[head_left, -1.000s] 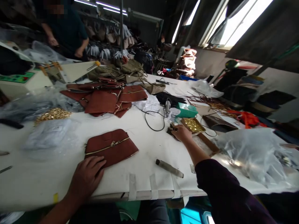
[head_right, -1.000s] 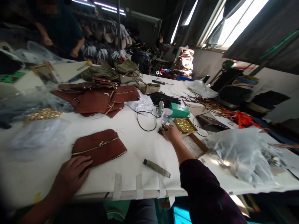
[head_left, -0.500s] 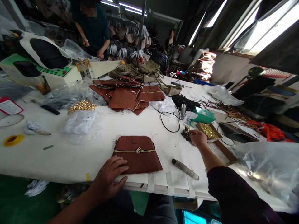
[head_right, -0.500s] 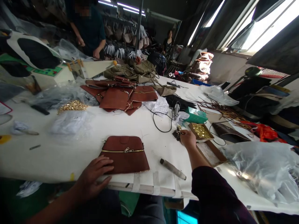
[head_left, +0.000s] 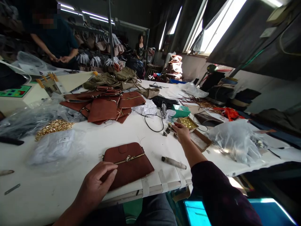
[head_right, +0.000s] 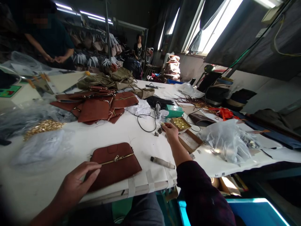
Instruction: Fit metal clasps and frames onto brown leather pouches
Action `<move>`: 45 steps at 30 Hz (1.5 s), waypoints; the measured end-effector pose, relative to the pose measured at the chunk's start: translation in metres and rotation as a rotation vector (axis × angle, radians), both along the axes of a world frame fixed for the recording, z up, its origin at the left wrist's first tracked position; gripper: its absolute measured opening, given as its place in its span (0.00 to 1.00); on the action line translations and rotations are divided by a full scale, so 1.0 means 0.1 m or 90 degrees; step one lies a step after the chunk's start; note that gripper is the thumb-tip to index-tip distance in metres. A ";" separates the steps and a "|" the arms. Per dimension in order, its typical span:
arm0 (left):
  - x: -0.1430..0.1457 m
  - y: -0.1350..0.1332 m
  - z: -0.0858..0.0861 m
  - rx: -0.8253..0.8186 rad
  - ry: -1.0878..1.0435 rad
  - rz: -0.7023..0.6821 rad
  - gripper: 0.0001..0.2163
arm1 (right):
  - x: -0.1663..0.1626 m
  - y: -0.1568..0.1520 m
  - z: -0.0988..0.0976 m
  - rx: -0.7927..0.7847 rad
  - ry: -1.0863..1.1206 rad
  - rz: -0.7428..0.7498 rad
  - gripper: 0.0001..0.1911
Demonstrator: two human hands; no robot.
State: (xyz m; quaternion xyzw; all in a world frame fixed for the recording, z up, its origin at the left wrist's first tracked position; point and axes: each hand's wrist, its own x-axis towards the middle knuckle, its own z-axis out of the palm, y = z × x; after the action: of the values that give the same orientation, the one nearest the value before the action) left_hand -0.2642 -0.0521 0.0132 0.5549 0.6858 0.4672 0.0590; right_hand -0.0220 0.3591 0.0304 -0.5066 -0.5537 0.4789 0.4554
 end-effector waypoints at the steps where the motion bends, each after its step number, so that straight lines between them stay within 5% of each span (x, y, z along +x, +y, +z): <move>1: 0.07 0.01 0.03 -0.010 -0.050 0.007 0.07 | -0.07 -0.17 0.04 -0.016 0.040 0.035 0.23; 9: 0.64 0.17 0.30 0.008 -0.481 -0.036 0.28 | -0.53 -2.18 0.20 -0.307 0.426 0.434 0.20; 14: 0.91 -0.03 0.42 0.018 -0.621 -0.069 0.24 | -0.36 -2.84 0.19 -0.405 0.481 0.503 0.20; 21: 1.26 -0.21 0.38 -0.014 -0.719 -0.098 0.20 | 0.03 -3.04 0.15 -0.473 0.538 0.502 0.22; 27: 1.48 -0.11 0.44 0.000 -0.640 -0.001 0.19 | 0.19 -3.12 0.06 -0.440 0.548 0.416 0.19; 32: 1.42 -0.03 0.56 -0.053 -0.552 0.044 0.20 | 0.29 -3.12 -0.01 -0.421 0.543 0.357 0.16; 37: 1.30 0.04 0.63 -0.046 -0.510 0.084 0.18 | 0.34 -3.18 -0.07 -0.490 0.539 0.476 0.18; 45: 1.21 0.04 0.63 -0.033 -0.488 0.122 0.18 | 0.27 -3.27 -0.10 -0.510 0.560 0.479 0.19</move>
State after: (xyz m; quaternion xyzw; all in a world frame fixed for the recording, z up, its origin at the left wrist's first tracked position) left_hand -0.1430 -0.0481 0.0763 0.2724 0.6743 0.6264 0.2808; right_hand 0.0053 0.0318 0.0204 -0.1685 -0.2369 0.9314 0.2190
